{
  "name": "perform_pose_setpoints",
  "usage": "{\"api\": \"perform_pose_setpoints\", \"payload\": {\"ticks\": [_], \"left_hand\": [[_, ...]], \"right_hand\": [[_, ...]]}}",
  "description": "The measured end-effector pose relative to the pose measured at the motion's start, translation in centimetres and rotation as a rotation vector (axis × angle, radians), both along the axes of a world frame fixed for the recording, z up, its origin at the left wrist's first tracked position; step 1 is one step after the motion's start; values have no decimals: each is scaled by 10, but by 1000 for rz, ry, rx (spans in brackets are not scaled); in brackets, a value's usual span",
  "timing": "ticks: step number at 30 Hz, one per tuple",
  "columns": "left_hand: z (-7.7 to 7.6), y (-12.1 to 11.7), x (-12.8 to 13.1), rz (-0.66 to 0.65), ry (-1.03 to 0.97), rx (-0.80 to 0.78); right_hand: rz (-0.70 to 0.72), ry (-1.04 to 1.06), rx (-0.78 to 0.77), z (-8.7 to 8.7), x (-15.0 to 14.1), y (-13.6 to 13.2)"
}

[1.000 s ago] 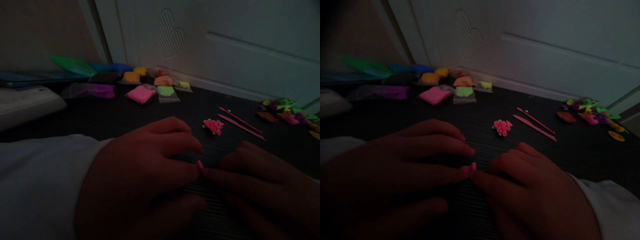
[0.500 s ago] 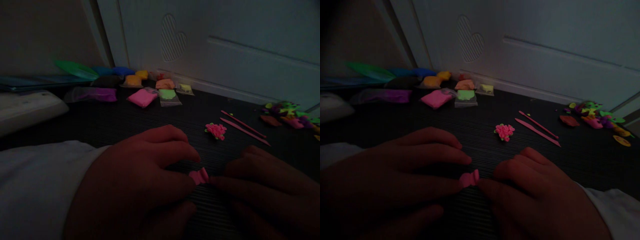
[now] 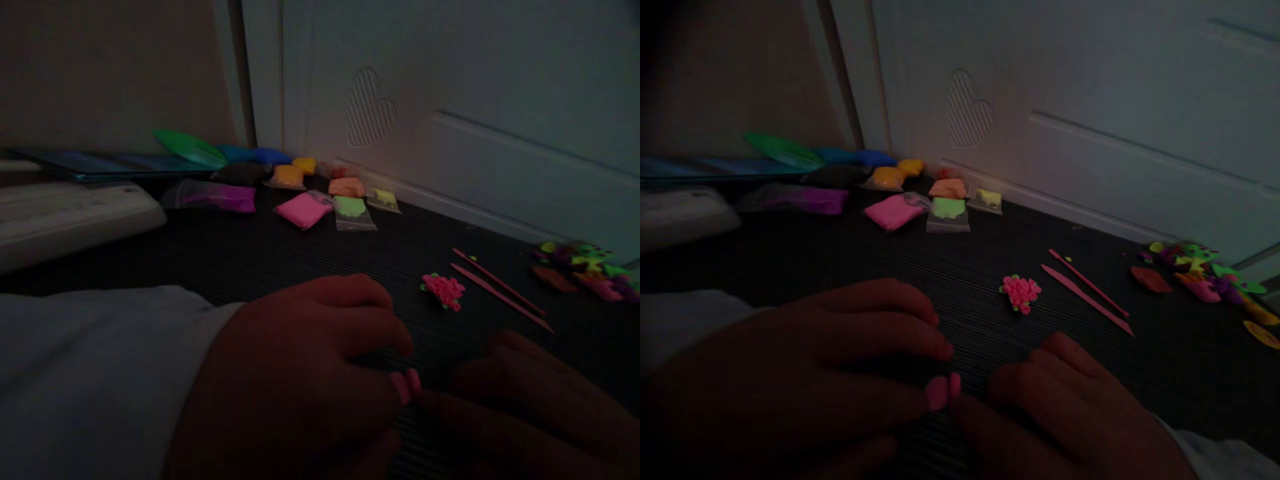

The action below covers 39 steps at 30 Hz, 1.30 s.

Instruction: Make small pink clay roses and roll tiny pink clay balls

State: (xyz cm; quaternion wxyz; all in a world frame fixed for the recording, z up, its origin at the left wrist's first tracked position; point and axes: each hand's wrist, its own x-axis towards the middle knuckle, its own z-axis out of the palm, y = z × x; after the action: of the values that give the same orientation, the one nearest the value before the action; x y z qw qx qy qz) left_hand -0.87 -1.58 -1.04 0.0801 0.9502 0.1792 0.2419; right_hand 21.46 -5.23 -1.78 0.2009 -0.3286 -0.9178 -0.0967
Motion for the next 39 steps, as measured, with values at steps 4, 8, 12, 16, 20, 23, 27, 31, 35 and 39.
{"api": "perform_pose_setpoints", "payload": {"ticks": [4, 8, 12, 16, 20, 23, 27, 31, 35, 39], "left_hand": [[3, 1, 3, 32, -37, 15], [4, 2, 3, 10, -21, 20], [4, 1, 2, 45, -22, 23], [2, 1, 1, 11, -8, 16], [3, 2, 2, 31, -28, 26], [5, 2, 2, 2, 26, 23], [5, 1, 2, 30, 5, -14], [3, 0, 1, 27, -34, -36], [3, -2, 0, 82, -99, -48], [6, -6, 1, 231, -168, -126]], "right_hand": [[-3, -15, -16, 3, -2, 1], [9, -21, -27, 3, -5, 2], [25, -49, -59, 5, -5, 0], [-23, -86, -57, 7, -2, -5], [-65, -64, -34, 6, 0, -7], [-89, -41, -71, 3, 2, -7], [-41, -34, -76, 2, 3, -6], [40, -97, -83, 7, -3, -2], [31, -60, -91, 10, -9, -1], [24, -107, -77, 10, -9, -2]]}}
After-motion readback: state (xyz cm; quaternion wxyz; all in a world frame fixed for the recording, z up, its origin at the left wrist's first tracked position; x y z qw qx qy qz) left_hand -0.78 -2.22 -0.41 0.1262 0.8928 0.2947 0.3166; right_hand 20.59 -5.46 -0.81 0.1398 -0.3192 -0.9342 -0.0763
